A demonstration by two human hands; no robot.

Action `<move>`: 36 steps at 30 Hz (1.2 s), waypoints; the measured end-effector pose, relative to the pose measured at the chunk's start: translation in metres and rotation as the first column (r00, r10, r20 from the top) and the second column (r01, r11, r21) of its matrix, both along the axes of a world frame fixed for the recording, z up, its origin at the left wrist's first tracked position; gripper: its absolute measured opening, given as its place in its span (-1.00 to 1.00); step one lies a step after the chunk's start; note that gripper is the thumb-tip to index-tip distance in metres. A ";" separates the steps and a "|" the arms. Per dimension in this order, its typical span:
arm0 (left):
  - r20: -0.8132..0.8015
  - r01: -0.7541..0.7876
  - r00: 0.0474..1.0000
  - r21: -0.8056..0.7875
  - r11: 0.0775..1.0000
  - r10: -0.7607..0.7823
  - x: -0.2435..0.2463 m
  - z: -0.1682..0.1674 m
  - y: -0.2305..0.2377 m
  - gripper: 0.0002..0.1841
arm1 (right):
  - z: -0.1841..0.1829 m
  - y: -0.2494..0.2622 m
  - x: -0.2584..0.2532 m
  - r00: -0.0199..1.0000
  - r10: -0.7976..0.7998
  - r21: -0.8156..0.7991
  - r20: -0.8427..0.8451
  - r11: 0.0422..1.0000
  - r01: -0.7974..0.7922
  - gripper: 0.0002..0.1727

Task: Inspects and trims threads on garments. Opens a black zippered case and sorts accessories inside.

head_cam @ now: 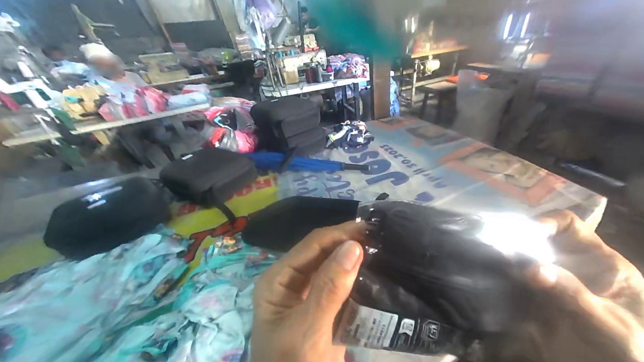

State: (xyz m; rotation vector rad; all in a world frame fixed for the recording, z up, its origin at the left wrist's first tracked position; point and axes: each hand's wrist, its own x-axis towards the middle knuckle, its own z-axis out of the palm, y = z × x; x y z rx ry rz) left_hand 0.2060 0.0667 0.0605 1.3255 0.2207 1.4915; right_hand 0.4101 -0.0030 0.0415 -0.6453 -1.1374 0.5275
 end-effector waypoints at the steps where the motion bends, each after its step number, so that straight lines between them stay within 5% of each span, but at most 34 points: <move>1: 0.003 0.006 1.000 -0.005 1.000 -0.006 0.000 0.000 0.000 -0.79 | 0.000 0.000 0.000 1.000 -0.004 0.006 -0.011 1.000 0.005 -0.84; 33: -0.002 0.104 0.995 -0.047 0.994 -0.104 0.001 -0.007 0.008 -0.82 | -0.005 -0.007 0.002 0.991 -0.094 0.115 0.092 0.990 0.083 -0.92; 36: -0.154 0.203 0.970 0.072 0.976 -0.191 -0.009 -0.004 0.019 -0.62 | -0.006 -0.006 0.003 0.980 -0.148 0.158 0.130 0.979 0.127 -0.92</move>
